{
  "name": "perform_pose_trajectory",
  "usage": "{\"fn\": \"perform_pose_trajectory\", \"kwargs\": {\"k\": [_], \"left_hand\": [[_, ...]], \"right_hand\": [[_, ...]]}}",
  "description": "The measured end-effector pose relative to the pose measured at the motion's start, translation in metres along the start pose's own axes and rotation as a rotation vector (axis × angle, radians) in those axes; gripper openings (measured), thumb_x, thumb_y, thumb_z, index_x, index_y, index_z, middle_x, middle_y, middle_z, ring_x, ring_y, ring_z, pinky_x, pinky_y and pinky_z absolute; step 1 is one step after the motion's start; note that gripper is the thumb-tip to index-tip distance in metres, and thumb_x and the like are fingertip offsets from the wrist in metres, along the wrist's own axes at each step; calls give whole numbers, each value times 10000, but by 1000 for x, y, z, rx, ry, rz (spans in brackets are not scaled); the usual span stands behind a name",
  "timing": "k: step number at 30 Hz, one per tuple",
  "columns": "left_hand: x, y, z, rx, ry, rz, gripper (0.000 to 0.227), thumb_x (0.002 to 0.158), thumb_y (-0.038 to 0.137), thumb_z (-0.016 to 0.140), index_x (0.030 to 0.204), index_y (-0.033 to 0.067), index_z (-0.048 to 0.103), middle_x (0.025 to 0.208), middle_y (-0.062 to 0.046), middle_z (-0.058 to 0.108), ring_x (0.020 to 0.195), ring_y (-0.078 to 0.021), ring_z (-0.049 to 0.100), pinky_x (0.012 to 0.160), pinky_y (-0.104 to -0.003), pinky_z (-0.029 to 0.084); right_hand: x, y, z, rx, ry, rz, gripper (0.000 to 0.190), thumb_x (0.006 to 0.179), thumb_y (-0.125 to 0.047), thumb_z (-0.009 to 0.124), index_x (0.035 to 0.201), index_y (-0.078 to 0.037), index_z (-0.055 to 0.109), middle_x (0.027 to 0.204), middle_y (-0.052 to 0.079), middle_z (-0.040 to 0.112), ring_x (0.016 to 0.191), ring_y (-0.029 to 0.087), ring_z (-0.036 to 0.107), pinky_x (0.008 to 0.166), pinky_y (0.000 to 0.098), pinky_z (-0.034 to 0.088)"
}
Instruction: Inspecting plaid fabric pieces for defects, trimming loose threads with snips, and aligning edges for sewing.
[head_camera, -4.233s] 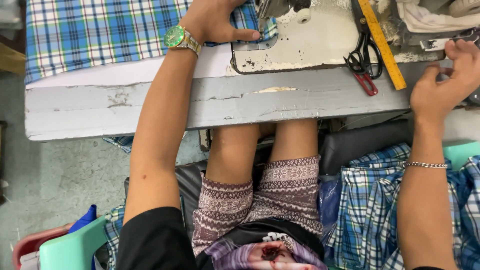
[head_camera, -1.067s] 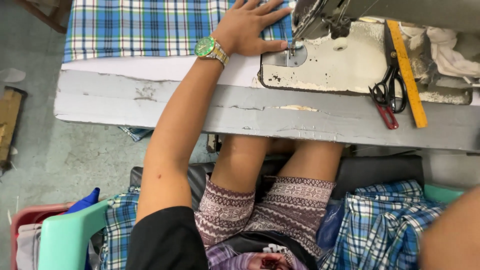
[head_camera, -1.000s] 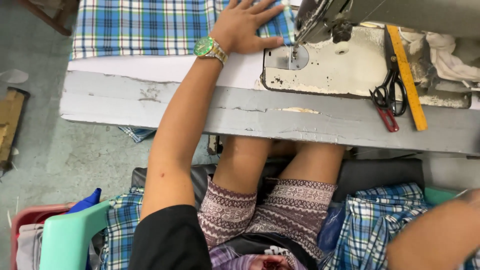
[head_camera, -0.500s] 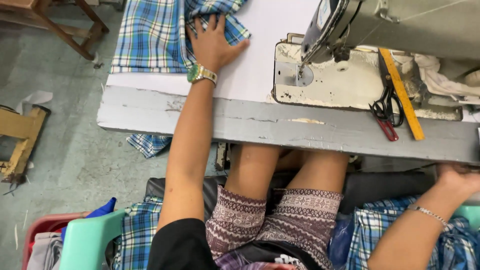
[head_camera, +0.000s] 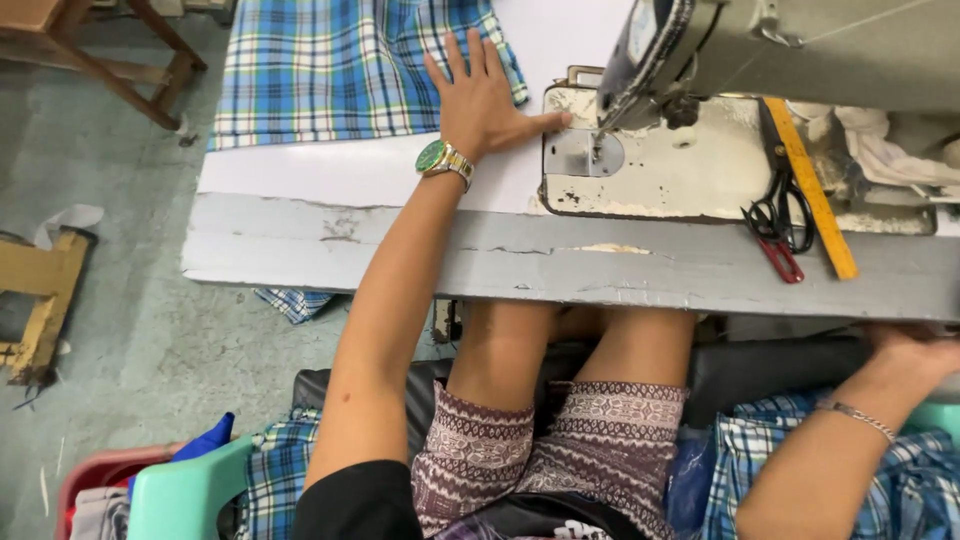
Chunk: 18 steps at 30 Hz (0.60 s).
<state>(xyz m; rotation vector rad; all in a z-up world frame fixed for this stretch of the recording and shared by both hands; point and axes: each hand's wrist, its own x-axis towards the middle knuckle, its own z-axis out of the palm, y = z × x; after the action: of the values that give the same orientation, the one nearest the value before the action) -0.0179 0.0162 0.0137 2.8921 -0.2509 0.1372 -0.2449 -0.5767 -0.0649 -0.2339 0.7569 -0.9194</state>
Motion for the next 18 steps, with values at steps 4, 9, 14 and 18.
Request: {"fn": "perform_pose_trajectory", "kwargs": {"k": [4,9,14,18], "left_hand": [[-8,28,-11,0,-68,61,1638,484,1133,260,1601,-64,196,1678,-268,86,1541,-485,41,1166,-764,-10],[-2,23,5,4,-38,130,1649,514,1145,368,1614,-70,186,1683,-264,77,1531,-478,-11,1161,-759,-24],[8,16,-6,-9,-106,60,1469,630,1065,206,1631,-6,116,1713,-190,46,1556,-414,-22,1190,-721,-48],[21,2,-30,-271,-216,-48,859,978,667,204,1611,88,215,1715,-117,132,1565,-346,1,1215,-645,-97]], "right_hand": [[-1,23,-55,-56,99,-19,612,744,-375,621,1236,-11,625,1133,209,699,757,299,660,782,397,563],[-1,16,-106,-217,-213,-528,437,887,-436,462,1069,-63,600,864,79,481,706,225,474,708,417,411],[-183,43,-21,-891,-733,-993,103,1093,-118,551,1057,-30,593,1010,124,553,886,243,528,823,378,453],[-258,77,29,-1519,-1258,-1206,241,1062,-27,719,1260,108,690,1166,238,642,959,306,618,790,394,510]]}}
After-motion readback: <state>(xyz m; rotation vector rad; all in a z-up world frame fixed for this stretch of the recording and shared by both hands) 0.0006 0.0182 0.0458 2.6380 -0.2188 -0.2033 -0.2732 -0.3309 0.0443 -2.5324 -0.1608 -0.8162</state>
